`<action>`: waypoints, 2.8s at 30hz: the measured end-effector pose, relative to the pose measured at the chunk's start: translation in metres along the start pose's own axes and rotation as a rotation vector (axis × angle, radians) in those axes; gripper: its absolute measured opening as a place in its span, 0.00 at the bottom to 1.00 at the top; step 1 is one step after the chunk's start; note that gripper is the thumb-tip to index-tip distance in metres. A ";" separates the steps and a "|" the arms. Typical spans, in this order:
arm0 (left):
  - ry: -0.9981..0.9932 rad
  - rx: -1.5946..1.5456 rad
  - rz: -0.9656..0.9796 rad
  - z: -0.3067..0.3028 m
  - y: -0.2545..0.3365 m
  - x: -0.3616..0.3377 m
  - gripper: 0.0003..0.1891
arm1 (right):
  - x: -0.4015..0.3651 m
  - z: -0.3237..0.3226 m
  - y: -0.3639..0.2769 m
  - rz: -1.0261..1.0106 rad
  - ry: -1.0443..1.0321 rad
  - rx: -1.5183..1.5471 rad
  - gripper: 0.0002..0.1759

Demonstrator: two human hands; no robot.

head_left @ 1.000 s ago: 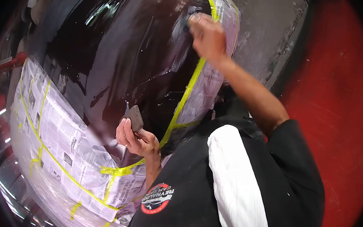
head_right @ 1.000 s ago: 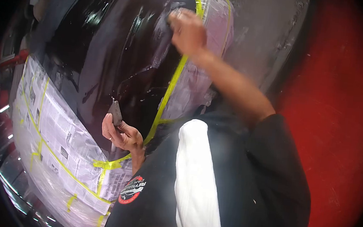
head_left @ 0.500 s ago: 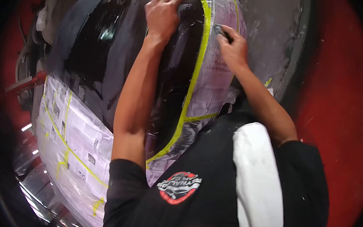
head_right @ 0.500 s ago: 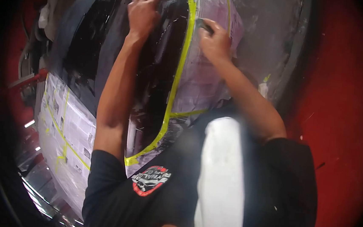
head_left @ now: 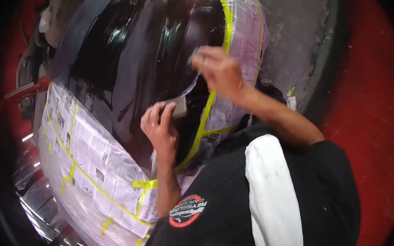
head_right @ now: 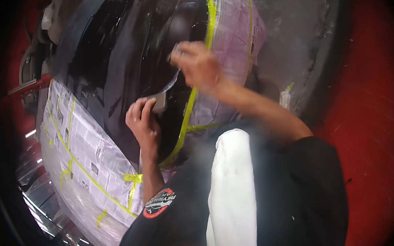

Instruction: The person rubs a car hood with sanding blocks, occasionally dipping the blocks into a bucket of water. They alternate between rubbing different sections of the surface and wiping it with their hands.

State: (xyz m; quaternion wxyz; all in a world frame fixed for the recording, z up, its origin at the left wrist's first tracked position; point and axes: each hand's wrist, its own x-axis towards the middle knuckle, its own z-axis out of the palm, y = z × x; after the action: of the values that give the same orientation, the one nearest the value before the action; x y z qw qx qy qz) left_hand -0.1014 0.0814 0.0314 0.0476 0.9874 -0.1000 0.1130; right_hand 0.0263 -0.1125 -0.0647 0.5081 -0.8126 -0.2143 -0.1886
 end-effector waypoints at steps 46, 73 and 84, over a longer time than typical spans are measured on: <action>0.364 -0.016 -0.300 0.018 0.008 -0.041 0.24 | 0.033 0.015 0.021 0.049 0.090 -0.029 0.12; 0.446 -0.076 -0.347 0.018 0.009 -0.042 0.29 | 0.030 0.010 0.027 -0.039 -0.032 -0.119 0.16; 0.508 -0.139 -0.387 0.018 0.008 -0.039 0.30 | 0.015 0.008 0.000 0.068 0.014 -0.094 0.13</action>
State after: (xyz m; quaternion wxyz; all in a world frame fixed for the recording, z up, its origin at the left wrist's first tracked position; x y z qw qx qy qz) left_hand -0.1362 0.0785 0.0056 0.1588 0.9227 0.0971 0.3376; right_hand 0.0395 -0.1033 -0.0604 0.4771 -0.8410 -0.1739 -0.1865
